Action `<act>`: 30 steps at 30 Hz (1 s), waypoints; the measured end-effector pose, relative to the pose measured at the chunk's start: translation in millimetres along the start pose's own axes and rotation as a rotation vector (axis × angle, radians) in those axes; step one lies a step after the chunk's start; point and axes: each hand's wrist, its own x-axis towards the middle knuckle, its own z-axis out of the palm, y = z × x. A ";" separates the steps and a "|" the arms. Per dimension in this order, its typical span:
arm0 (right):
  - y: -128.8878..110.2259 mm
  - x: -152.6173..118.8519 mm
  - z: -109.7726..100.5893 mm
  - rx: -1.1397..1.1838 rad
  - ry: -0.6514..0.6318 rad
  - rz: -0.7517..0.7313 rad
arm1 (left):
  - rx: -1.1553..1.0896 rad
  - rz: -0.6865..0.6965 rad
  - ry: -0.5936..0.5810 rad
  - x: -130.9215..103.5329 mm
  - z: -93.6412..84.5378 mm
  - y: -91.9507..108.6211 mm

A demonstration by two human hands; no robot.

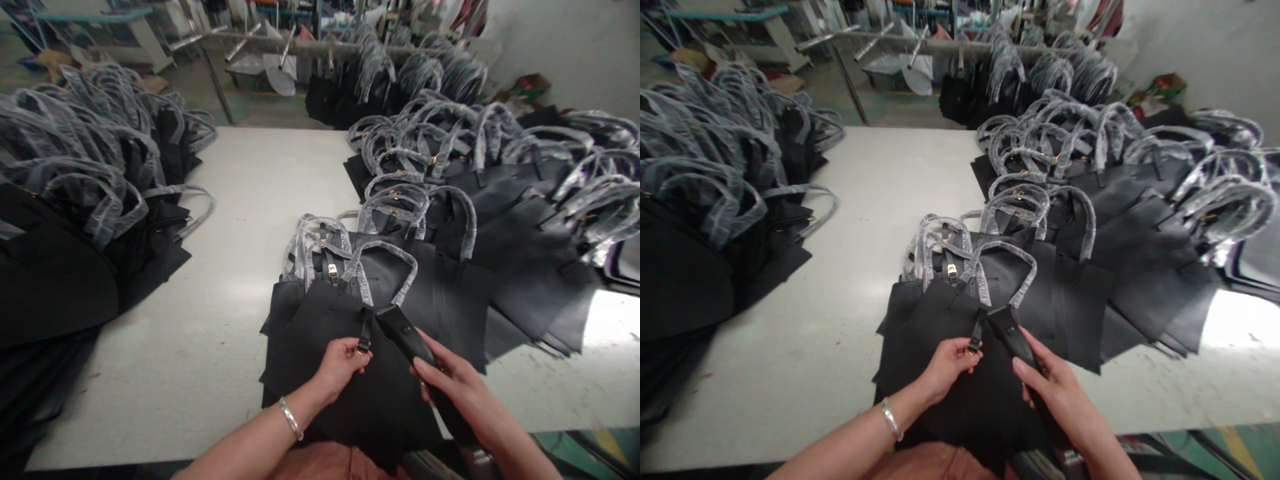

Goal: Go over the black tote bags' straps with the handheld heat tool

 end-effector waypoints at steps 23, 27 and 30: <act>84.2 -81.9 -58.7 0.285 0.454 0.112 | 1.676 0.386 0.350 113.6 -42.6 85.2; 110.1 -88.9 -50.7 0.342 0.447 0.136 | 1.690 0.373 0.322 119.4 -43.1 87.1; 120.6 -87.9 -47.6 0.384 0.462 0.125 | 1.666 0.413 0.280 108.7 -49.1 94.3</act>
